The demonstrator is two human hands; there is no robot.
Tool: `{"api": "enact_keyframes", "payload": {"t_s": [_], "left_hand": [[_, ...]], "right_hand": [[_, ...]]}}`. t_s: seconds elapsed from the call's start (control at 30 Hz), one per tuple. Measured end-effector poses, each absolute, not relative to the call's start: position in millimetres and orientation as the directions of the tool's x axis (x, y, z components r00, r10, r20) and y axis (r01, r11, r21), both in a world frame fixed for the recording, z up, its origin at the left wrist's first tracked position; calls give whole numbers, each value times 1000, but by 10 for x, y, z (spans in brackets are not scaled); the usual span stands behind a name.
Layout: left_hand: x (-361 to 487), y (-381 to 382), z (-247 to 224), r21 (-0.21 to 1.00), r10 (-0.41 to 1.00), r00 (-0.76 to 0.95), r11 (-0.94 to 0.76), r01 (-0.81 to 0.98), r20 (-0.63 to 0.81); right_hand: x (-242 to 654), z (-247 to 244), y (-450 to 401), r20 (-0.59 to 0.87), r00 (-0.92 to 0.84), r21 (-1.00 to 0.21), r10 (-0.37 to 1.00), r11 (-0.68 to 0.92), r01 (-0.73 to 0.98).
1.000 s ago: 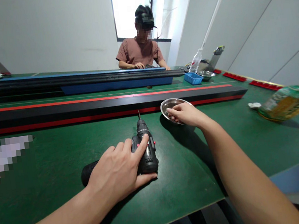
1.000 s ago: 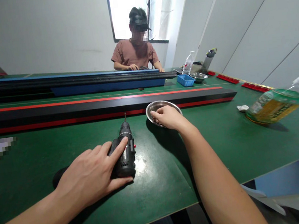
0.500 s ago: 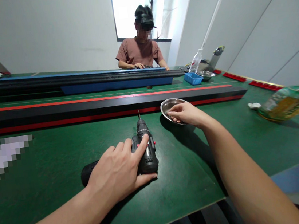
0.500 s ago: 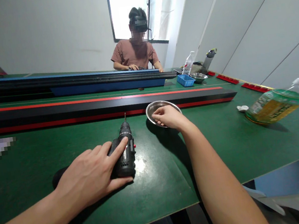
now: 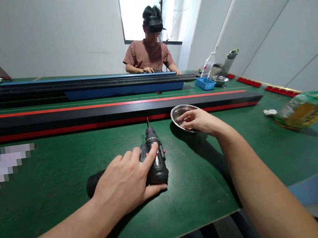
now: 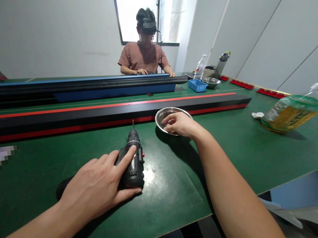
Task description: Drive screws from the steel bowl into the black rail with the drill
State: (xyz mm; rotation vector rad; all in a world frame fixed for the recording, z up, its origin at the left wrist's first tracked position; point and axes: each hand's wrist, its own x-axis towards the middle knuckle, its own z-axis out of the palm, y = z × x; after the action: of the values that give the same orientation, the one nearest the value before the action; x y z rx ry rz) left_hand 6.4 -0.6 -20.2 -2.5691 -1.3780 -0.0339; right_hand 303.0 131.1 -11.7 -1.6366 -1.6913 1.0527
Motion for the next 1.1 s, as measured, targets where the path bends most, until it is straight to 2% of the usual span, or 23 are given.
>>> {"api": "enact_keyframes", "payload": {"t_s": [0.43, 0.97, 1.1], "left_hand": [[65, -9, -177, -172, 821, 556, -534, 828, 127], [65, -16, -179, -179, 820, 559, -535, 826, 125], [62, -13, -182, -167, 818, 563, -542, 824, 122]], "right_hand": [[2927, 13, 1204, 1, 57, -818, 998, -32, 575], [2961, -82, 1280, -14, 85, -870, 996, -54, 491], [2962, -104, 1312, 100, 98, -819, 990, 26, 573]]}}
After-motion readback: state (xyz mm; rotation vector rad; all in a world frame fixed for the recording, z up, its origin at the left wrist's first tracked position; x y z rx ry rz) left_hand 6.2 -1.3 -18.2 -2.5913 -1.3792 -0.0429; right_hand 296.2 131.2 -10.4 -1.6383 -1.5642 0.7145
